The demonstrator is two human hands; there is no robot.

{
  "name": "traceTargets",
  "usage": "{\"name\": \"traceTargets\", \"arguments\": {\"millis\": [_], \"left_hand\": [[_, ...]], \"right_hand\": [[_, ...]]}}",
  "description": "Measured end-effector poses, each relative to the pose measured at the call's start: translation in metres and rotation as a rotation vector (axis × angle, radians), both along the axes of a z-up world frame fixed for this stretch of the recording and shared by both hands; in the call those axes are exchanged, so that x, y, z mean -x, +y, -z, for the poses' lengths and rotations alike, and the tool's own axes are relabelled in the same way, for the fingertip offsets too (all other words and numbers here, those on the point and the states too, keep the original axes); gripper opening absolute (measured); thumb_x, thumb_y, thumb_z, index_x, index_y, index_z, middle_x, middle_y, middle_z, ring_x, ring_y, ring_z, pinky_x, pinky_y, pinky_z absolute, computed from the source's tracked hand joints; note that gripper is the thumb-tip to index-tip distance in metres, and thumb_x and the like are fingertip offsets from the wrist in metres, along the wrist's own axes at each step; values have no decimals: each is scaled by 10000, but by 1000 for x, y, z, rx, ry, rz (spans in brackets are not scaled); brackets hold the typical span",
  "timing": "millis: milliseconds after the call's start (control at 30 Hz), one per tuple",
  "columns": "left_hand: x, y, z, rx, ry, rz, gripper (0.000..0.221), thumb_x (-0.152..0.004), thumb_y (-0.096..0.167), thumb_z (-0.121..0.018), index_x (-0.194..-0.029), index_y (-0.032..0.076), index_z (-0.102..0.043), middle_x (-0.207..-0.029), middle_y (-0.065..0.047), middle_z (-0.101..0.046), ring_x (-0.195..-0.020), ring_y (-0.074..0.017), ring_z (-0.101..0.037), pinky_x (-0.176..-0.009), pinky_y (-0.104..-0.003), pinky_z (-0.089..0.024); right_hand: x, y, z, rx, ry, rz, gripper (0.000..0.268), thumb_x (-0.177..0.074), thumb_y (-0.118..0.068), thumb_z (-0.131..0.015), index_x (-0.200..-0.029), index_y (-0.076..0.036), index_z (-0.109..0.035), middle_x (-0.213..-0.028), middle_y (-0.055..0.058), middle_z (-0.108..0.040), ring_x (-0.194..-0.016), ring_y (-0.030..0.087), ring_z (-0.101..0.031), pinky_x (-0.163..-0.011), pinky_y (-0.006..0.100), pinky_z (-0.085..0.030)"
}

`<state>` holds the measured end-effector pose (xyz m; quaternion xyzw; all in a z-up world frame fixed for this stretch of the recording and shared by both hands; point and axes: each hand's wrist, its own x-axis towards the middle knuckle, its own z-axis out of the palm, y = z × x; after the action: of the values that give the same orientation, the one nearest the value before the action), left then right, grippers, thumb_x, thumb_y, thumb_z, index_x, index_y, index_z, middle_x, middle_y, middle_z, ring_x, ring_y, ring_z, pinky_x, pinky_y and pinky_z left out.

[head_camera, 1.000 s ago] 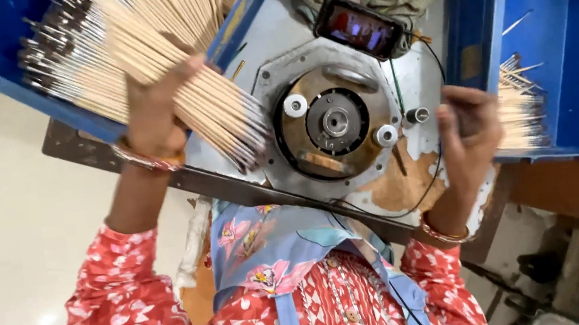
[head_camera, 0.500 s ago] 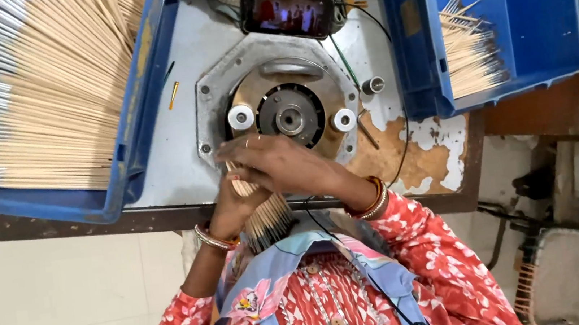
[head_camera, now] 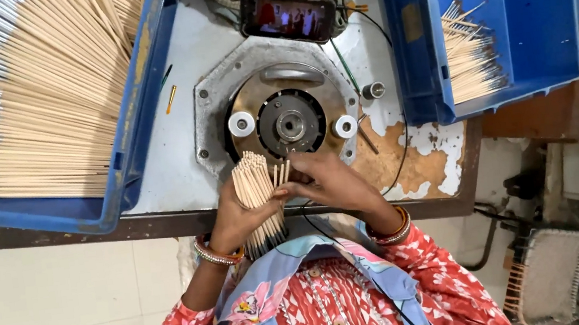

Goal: Operating a machine to process and organize incense sticks for manufacturing.

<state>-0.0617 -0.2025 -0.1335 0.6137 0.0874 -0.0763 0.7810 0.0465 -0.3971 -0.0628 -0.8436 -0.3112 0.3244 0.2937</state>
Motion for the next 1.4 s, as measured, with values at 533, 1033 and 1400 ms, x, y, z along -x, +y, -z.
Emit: {"name": "traceTargets", "arguments": {"millis": [533,1033,1400], "left_hand": [[29,31,32,532,338,-343,270,-903,81,-752,-1140,22,-636,-952,-83,-688,-821,-201,-729,-718,-340,-615],[8,15,-9,-33,72,-134,346,-829,0,-815,-1129,-38,-646,-983,-96,-759,-886,-175,-734,-808,-311,-613],[16,31,21,296,211,-189,330,-834,-32,-777,-1124,-54,-621,-977,-150,-717,-855,-273,-759,-741,-390,-649]], "right_hand": [[-29,-9,52,-150,-516,297,151,-959,-41,-623,-1104,-6,-652,-859,148,-717,-692,297,-718,-606,399,-543],[11,11,-6,-369,-104,352,208,-1034,-228,-620,-1078,-26,-644,-784,174,-630,-706,397,-598,-629,472,-467],[-31,-7,26,-71,-500,284,145,-936,-88,-662,-1071,-37,-665,-866,195,-685,-789,394,-684,-675,479,-530]]}}
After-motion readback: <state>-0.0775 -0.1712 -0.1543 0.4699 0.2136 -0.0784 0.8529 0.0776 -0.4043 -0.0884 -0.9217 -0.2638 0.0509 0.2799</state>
